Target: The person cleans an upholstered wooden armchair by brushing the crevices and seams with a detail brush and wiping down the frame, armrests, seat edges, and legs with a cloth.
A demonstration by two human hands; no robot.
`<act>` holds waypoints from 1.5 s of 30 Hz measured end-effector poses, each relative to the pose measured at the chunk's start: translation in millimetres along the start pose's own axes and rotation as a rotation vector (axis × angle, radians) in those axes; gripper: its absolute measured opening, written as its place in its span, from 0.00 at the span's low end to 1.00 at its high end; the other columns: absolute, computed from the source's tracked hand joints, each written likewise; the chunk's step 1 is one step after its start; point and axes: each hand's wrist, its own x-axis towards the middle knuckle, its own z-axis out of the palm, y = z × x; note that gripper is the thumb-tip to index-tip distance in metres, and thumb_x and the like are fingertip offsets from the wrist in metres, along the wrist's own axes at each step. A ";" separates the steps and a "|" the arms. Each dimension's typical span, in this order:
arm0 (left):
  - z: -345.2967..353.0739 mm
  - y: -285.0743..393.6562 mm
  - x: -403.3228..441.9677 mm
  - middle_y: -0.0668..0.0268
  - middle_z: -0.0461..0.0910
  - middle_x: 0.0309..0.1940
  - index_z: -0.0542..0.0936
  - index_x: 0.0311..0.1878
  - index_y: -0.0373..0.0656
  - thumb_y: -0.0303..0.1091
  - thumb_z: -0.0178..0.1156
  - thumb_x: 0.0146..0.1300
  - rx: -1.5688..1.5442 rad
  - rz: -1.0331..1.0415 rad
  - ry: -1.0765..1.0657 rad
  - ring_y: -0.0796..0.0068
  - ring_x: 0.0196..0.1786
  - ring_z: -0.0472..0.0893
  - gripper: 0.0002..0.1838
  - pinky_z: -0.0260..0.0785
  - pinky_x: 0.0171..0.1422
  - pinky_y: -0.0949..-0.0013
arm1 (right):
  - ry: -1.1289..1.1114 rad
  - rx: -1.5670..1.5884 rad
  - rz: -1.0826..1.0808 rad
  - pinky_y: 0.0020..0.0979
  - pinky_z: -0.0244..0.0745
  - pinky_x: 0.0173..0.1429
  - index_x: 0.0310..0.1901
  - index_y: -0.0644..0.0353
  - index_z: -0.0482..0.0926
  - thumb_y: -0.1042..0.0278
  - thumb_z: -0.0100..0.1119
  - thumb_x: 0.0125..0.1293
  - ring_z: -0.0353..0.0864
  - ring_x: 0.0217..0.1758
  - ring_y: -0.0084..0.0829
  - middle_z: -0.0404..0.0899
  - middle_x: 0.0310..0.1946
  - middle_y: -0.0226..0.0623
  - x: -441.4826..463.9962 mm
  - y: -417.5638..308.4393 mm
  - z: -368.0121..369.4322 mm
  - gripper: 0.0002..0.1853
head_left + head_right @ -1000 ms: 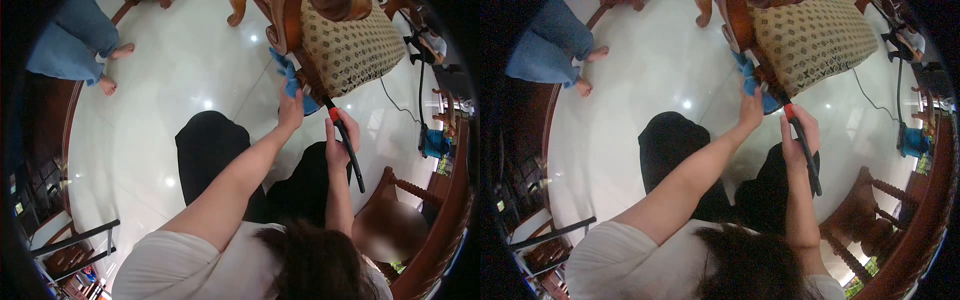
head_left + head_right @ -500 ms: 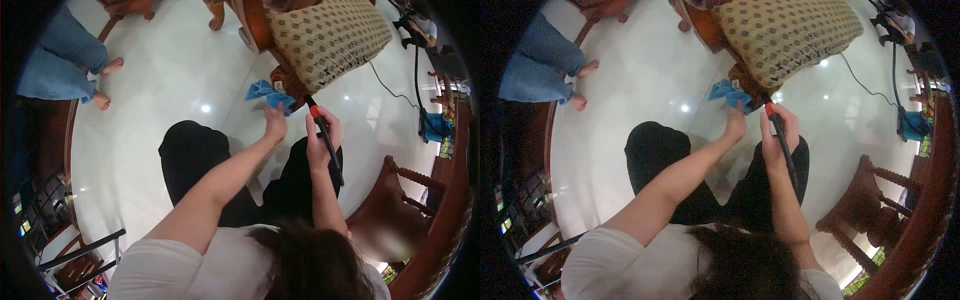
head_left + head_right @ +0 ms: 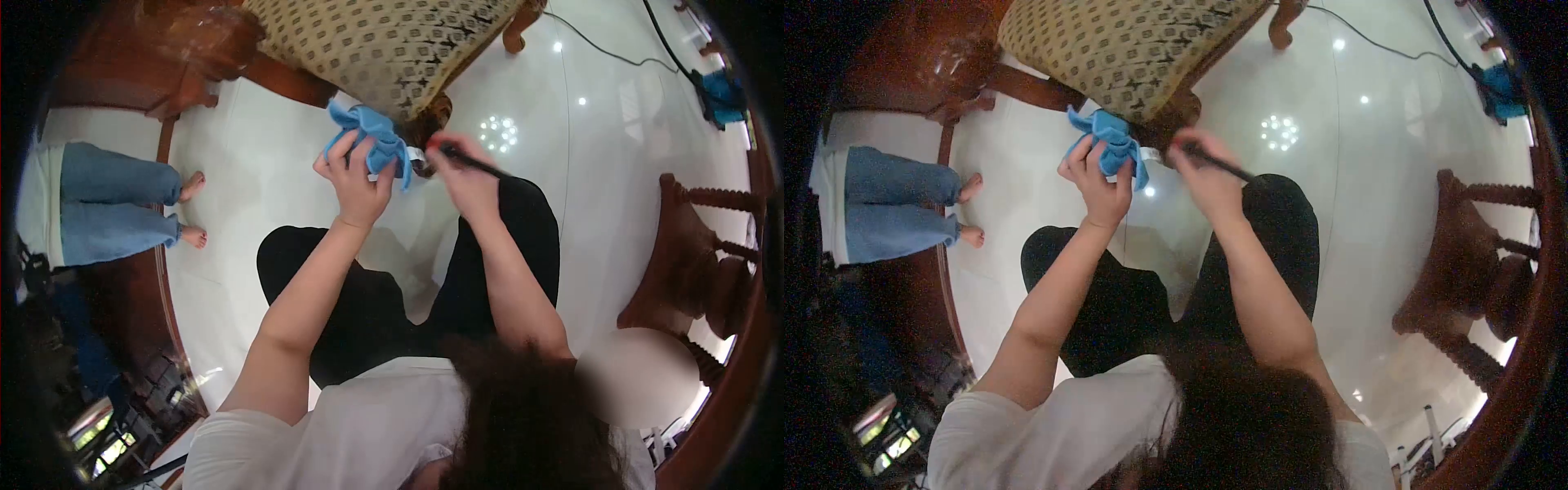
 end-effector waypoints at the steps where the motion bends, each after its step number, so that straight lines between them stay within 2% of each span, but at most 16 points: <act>1: 1.8 -2.5 -1.6 0.62 0.70 0.59 0.75 0.54 0.48 0.39 0.69 0.52 0.017 0.040 0.017 0.59 0.59 0.63 0.25 0.48 0.63 0.56 | -0.129 -0.363 0.029 0.31 0.77 0.48 0.44 0.56 0.81 0.68 0.68 0.56 0.85 0.42 0.38 0.83 0.39 0.43 -4.2 15.8 -1.3 0.13; 2: 5.1 -4.3 -3.5 0.63 0.70 0.58 0.75 0.53 0.48 0.39 0.69 0.51 0.033 0.078 0.037 0.60 0.59 0.63 0.25 0.48 0.62 0.57 | -0.246 -0.392 0.211 0.33 0.77 0.48 0.44 0.53 0.81 0.70 0.66 0.55 0.83 0.44 0.45 0.82 0.39 0.48 -9.6 38.7 -1.9 0.13; 4: 7.5 3.8 -8.9 0.58 0.69 0.59 0.75 0.55 0.45 0.35 0.67 0.52 0.046 0.096 0.007 0.53 0.60 0.65 0.25 0.47 0.65 0.53 | -0.070 -0.384 0.203 0.33 0.77 0.48 0.44 0.55 0.81 0.68 0.66 0.58 0.84 0.43 0.39 0.83 0.39 0.44 -7.0 16.4 -7.3 0.12; 6: 17.0 17.4 -15.0 0.59 0.72 0.55 0.79 0.52 0.49 0.35 0.66 0.51 0.203 0.186 -0.320 0.53 0.58 0.68 0.22 0.53 0.63 0.52 | 0.215 0.071 0.073 0.30 0.76 0.48 0.44 0.58 0.81 0.67 0.65 0.61 0.84 0.42 0.32 0.83 0.38 0.39 3.4 27.5 -15.4 0.11; 10: 51.0 58.9 0.0 0.59 0.74 0.56 0.83 0.49 0.53 0.32 0.59 0.56 0.469 -0.096 -0.760 0.53 0.58 0.70 0.16 0.63 0.58 0.48 | 0.372 0.209 -0.017 0.27 0.75 0.50 0.50 0.60 0.76 0.65 0.66 0.64 0.80 0.44 0.24 0.81 0.42 0.34 10.0 15.1 -31.1 0.15; 14: 53.7 61.8 -44.7 0.61 0.74 0.57 0.83 0.48 0.52 0.30 0.56 0.58 0.261 -0.082 -0.774 0.50 0.57 0.71 0.15 0.63 0.58 0.50 | 0.382 0.299 -0.026 0.25 0.75 0.51 0.50 0.60 0.76 0.66 0.65 0.64 0.79 0.45 0.22 0.80 0.42 0.33 7.1 3.0 -32.8 0.15; 16: 40.9 74.0 -26.2 0.62 0.74 0.55 0.83 0.48 0.54 0.30 0.56 0.58 0.253 -0.073 -0.659 0.51 0.54 0.72 0.15 0.64 0.57 0.51 | 0.493 0.347 -0.098 0.23 0.75 0.50 0.50 0.62 0.75 0.68 0.65 0.65 0.78 0.45 0.21 0.79 0.42 0.33 5.7 -6.0 -30.8 0.15; 17: 36.9 82.6 -2.5 0.61 0.74 0.54 0.82 0.50 0.48 0.30 0.56 0.57 0.277 0.080 -0.464 0.55 0.53 0.72 0.16 0.65 0.54 0.56 | 0.507 0.388 -0.115 0.23 0.74 0.49 0.50 0.64 0.74 0.69 0.64 0.66 0.78 0.45 0.21 0.78 0.43 0.33 6.0 -9.5 -31.2 0.15; 21: 57.0 80.8 49.5 0.61 0.74 0.54 0.81 0.50 0.43 0.33 0.57 0.58 0.453 0.205 -0.593 0.59 0.54 0.72 0.17 0.65 0.53 0.60 | 0.556 0.358 -0.192 0.23 0.74 0.48 0.50 0.63 0.75 0.70 0.65 0.65 0.77 0.43 0.20 0.78 0.42 0.32 5.9 -18.2 -34.7 0.15; 23: 66.3 73.0 31.9 0.62 0.75 0.50 0.80 0.50 0.39 0.37 0.57 0.57 0.856 0.548 -0.882 0.63 0.53 0.72 0.18 0.64 0.50 0.64 | 0.560 0.218 -0.223 0.22 0.73 0.48 0.51 0.63 0.74 0.71 0.65 0.65 0.77 0.43 0.20 0.79 0.41 0.33 8.1 -7.4 -39.0 0.15; 28: 61.1 80.3 42.8 0.63 0.73 0.43 0.79 0.47 0.38 0.38 0.57 0.58 0.753 0.477 -1.090 0.65 0.49 0.72 0.17 0.65 0.48 0.67 | 0.531 0.314 -0.208 0.22 0.74 0.46 0.52 0.64 0.75 0.72 0.65 0.65 0.78 0.41 0.22 0.80 0.41 0.35 3.6 -24.5 -40.6 0.16; 30: 74.8 74.1 48.2 0.63 0.73 0.43 0.80 0.46 0.40 0.37 0.58 0.58 0.723 0.501 -0.884 0.65 0.49 0.72 0.16 0.67 0.48 0.68 | 0.510 0.296 -0.222 0.22 0.75 0.46 0.53 0.64 0.74 0.72 0.66 0.64 0.78 0.40 0.21 0.80 0.41 0.35 4.4 -25.1 -40.1 0.18; 32: 77.4 69.3 45.3 0.60 0.73 0.43 0.79 0.45 0.39 0.38 0.59 0.58 0.746 0.557 -0.888 0.62 0.48 0.74 0.15 0.71 0.48 0.64 | 0.454 0.277 -0.189 0.22 0.75 0.47 0.53 0.64 0.75 0.71 0.67 0.63 0.79 0.40 0.21 0.80 0.41 0.35 5.7 -12.2 -42.9 0.19; 34: 70.4 68.8 49.8 0.57 0.74 0.43 0.78 0.42 0.38 0.36 0.57 0.59 0.353 0.080 -0.859 0.57 0.48 0.76 0.12 0.73 0.50 0.58 | 0.369 0.231 -0.081 0.24 0.77 0.47 0.52 0.64 0.77 0.68 0.71 0.59 0.81 0.40 0.22 0.83 0.39 0.35 0.8 -16.8 -44.8 0.20; 42: 10.4 36.7 7.4 0.55 0.75 0.42 0.76 0.40 0.39 0.31 0.55 0.57 0.206 0.249 -0.911 0.53 0.45 0.78 0.09 0.74 0.49 0.54 | 0.350 0.104 -0.055 0.26 0.78 0.45 0.49 0.62 0.81 0.67 0.72 0.57 0.82 0.38 0.22 0.84 0.36 0.34 25.9 27.6 -8.0 0.19; 45: 5.1 32.7 6.4 0.53 0.76 0.42 0.76 0.41 0.38 0.33 0.55 0.57 0.162 0.143 -0.903 0.50 0.44 0.78 0.11 0.73 0.50 0.52 | 0.111 0.378 -0.089 0.28 0.77 0.46 0.49 0.63 0.80 0.64 0.72 0.58 0.83 0.38 0.23 0.85 0.36 0.35 38.4 36.0 -5.2 0.20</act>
